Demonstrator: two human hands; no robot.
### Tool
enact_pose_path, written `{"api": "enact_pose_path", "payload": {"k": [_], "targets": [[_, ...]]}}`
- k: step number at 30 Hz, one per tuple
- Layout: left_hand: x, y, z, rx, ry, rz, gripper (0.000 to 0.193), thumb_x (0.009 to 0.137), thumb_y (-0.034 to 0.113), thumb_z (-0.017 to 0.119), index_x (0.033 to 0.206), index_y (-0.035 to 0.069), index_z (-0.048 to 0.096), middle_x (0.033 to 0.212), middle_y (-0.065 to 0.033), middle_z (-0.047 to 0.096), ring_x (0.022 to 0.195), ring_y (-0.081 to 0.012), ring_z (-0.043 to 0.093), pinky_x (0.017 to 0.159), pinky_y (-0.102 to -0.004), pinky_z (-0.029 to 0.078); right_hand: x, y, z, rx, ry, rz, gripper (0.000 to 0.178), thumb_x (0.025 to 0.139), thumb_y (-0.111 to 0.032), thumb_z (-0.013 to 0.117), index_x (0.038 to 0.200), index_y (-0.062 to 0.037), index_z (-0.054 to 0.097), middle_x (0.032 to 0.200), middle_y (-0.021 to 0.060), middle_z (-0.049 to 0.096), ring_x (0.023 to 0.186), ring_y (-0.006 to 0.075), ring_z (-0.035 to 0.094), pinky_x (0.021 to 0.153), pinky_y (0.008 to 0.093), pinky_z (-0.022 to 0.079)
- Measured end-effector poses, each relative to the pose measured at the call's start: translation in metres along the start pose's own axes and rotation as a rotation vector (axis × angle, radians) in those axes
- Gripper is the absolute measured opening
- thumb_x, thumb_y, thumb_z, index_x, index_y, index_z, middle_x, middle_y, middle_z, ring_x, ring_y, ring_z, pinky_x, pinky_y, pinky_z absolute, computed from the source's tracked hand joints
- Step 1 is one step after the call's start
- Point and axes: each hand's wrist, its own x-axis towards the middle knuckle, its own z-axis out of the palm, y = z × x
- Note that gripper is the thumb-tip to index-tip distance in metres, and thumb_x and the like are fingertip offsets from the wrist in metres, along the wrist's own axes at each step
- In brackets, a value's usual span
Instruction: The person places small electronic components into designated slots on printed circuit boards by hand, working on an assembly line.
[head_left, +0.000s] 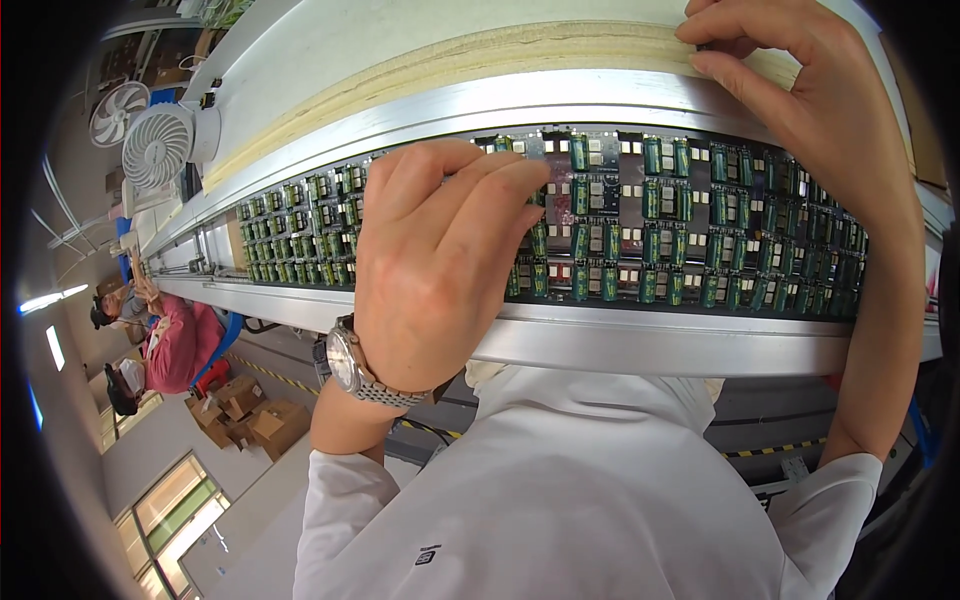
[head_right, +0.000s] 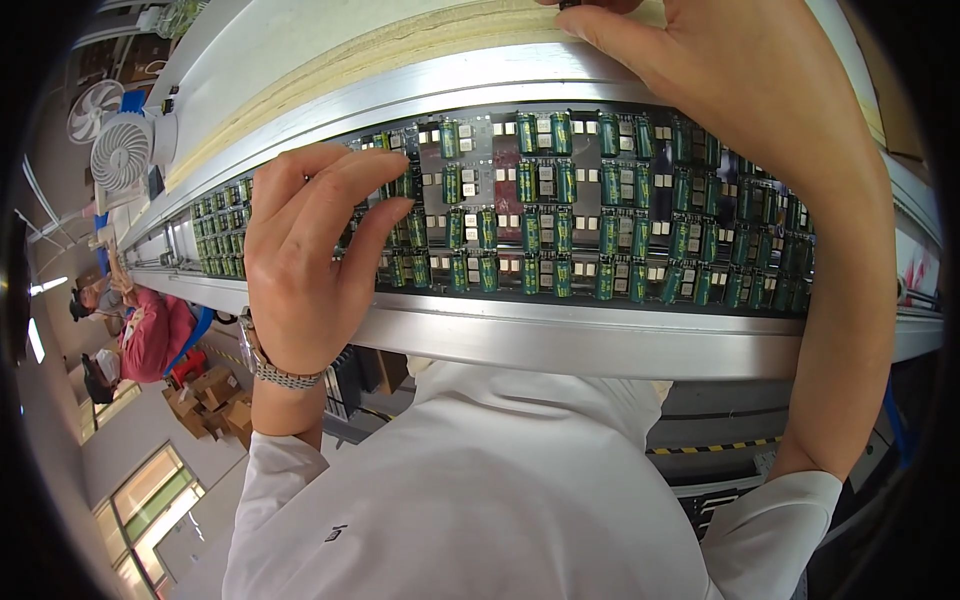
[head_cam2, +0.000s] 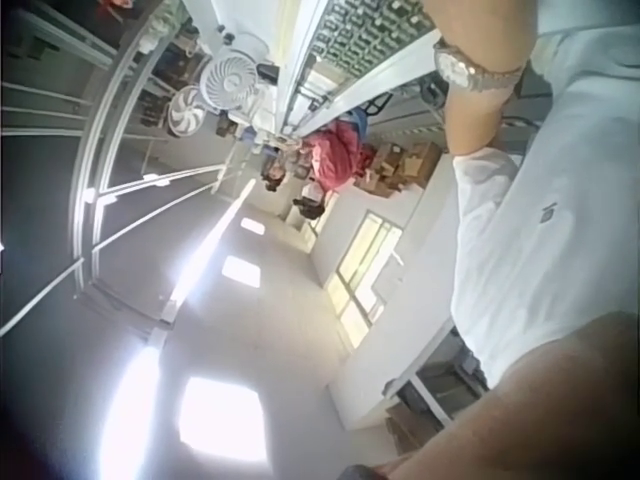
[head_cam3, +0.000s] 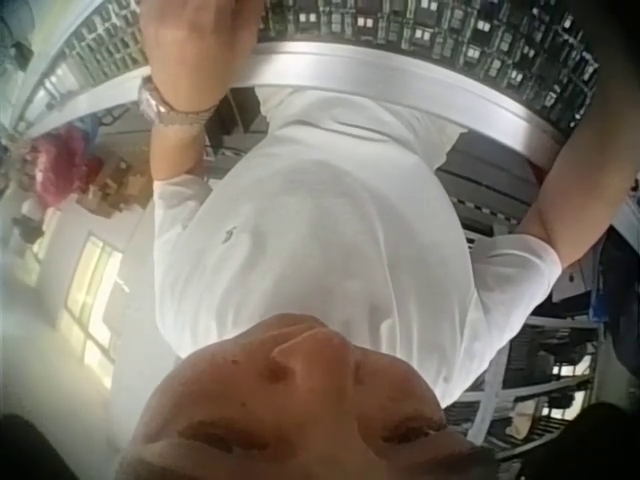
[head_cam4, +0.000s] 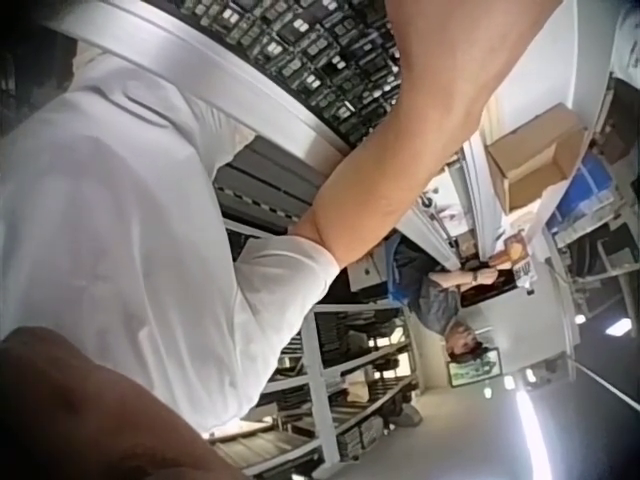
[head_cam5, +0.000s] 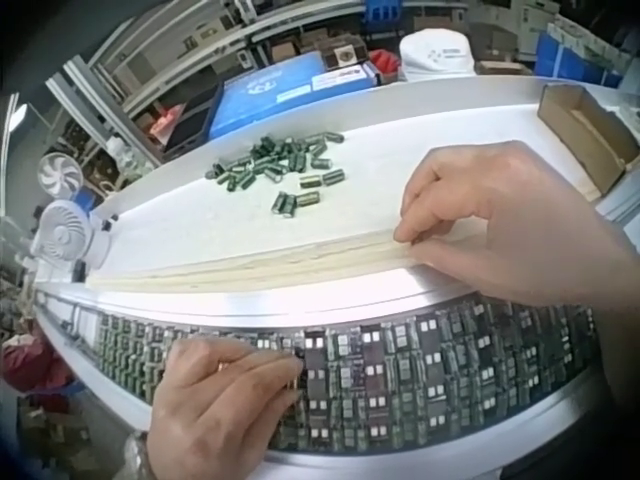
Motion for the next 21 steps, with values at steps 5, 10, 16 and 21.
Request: {"api": "enact_pose_path", "payload": {"k": [5,10,16,21], "targets": [[-0.007,-0.005,0.000,-0.074,-0.021,-0.032,0.032,0.080,0.000,0.078,0.110,0.007,0.073,0.105,-0.0030,0.076,0.099,-0.0222,0.063,0.093,-0.0373,0.046,0.005,-0.021,0.001,0.052,0.003,-0.006,0.017,0.092,-0.006,0.076,0.107,0.0019,0.078,0.101,0.0068,0.077,0.080,0.0169,0.067,0.075,0.0270,0.054],[-0.010,-0.001,0.001,-0.066,-0.003,-0.082,0.032,0.080,0.001,0.078,0.111,0.006,0.073,0.104,-0.0033,0.076,0.099,-0.0225,0.063,0.093,-0.0375,0.046,0.001,-0.020,0.000,0.112,0.007,-0.012,0.016,0.091,-0.004,0.076,0.106,0.0018,0.078,0.103,0.0069,0.076,0.081,0.0174,0.066,0.075,0.0274,0.054],[-0.003,-0.002,0.002,-0.039,-0.018,-0.017,0.032,0.080,0.001,0.078,0.111,0.006,0.073,0.105,-0.0031,0.075,0.099,-0.0230,0.062,0.094,-0.0380,0.046,0.002,-0.025,0.004,0.167,0.024,-0.019,0.015,0.090,-0.002,0.075,0.105,0.0017,0.077,0.105,0.0071,0.075,0.082,0.0179,0.065,0.076,0.0279,0.053],[0.013,-0.005,0.000,-0.018,-0.062,0.068,0.031,0.080,0.001,0.078,0.111,0.006,0.073,0.108,-0.0036,0.075,0.099,-0.0230,0.063,0.094,-0.0380,0.046,0.005,-0.019,0.000,0.207,0.032,-0.027,0.014,0.090,-0.001,0.075,0.103,0.0017,0.076,0.107,0.0071,0.074,0.084,0.0183,0.065,0.076,0.0282,0.052]]}}
